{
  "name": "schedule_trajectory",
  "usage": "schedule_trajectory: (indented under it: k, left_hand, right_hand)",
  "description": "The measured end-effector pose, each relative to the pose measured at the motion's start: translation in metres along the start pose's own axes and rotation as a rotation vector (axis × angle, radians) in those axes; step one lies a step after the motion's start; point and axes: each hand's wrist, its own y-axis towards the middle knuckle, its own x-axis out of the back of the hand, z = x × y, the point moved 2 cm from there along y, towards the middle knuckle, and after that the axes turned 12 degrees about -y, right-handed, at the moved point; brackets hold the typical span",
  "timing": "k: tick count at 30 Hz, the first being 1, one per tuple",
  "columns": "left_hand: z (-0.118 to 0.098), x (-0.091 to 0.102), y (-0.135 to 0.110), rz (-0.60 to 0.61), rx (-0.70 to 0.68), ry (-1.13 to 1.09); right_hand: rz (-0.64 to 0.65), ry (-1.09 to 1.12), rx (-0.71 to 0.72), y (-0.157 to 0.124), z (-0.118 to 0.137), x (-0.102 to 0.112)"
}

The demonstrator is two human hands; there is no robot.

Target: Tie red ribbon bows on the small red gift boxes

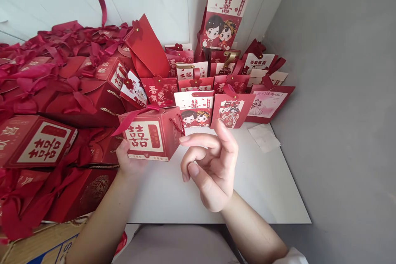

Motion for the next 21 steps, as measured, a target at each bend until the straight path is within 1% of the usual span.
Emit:
schedule_trajectory:
  k: [3,5,8,11,13,15,18,19,21]
  left_hand:
    - [0.000,-0.001,-0.001,0.023,0.013,0.049]
    - [-0.001,-0.001,-0.001,0.021,-0.003,0.073]
    - [-0.002,0.001,0.001,-0.003,-0.048,0.094]
    - [-0.003,0.003,0.002,-0.013,-0.065,0.089]
    - [-0.003,0.002,0.001,0.007,-0.065,0.075]
    - [-0.003,0.001,0.000,0.037,-0.057,0.054]
    - [-0.003,-0.002,-0.001,0.074,-0.039,0.036]
    - [-0.003,-0.003,-0.001,0.088,-0.034,0.034]
    - [-0.003,-0.005,0.000,0.118,-0.022,0.029]
  right_hand:
    - [-0.067,-0.088,0.044,0.001,-0.001,-0.001]
    - [-0.094,-0.118,0.059,0.001,-0.004,0.000]
    - [-0.053,-0.138,0.056,0.000,-0.013,0.001]
    - [-0.038,-0.230,0.041,-0.001,-0.023,0.004]
    - [-0.009,-0.298,-0.030,0.000,-0.030,0.003]
    - [0.093,-0.295,-0.164,0.000,-0.038,0.000]
    - [0.300,-0.139,-0.383,-0.001,-0.051,-0.007]
    - [0.356,-0.070,-0.432,-0.002,-0.055,-0.010]
    - [0.411,0.043,-0.488,-0.003,-0.060,-0.013]
